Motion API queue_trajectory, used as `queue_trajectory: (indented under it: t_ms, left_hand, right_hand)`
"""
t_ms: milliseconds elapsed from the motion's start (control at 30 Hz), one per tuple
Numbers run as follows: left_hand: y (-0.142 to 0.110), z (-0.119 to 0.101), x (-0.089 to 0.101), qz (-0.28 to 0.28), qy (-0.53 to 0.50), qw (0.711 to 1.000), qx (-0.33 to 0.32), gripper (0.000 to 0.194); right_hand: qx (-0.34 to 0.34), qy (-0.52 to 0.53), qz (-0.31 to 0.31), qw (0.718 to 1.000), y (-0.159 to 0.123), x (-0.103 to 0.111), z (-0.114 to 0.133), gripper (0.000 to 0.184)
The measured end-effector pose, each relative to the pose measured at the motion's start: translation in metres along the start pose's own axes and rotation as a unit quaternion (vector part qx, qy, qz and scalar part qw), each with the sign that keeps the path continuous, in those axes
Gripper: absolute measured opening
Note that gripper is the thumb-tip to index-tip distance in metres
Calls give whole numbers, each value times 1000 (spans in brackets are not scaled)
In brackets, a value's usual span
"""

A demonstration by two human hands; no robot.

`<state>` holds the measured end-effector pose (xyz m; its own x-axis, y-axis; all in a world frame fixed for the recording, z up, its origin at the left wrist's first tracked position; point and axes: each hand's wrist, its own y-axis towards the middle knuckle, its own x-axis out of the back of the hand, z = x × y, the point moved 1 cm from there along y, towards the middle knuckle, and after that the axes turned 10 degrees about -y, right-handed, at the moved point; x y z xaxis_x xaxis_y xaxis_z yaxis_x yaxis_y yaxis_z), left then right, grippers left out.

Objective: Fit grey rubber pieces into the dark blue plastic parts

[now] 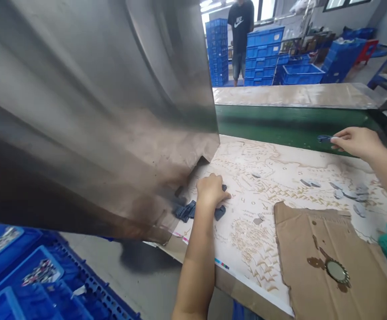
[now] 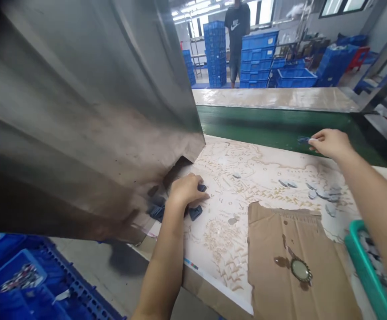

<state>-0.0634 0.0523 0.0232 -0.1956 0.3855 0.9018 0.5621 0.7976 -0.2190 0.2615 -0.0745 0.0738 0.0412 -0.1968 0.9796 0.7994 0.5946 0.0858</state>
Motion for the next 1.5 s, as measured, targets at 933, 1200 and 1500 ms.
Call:
queue_trajectory:
  t_ms: [933, 1200, 1500]
  left_hand:
    - [-54, -99, -84, 135, -732, 664, -71, 51]
    - [-55, -92, -88, 120, -728, 675, -10, 42]
    - [-64, -90, -86, 110, -642, 758, 26, 32]
  right_hand:
    - [207, -65, 30, 976, -226, -19, -167, 40]
    - [145, -126, 69, 979, -251, -8, -143, 11]
    - [103, -90, 89, 987, -271, -2, -136, 14]
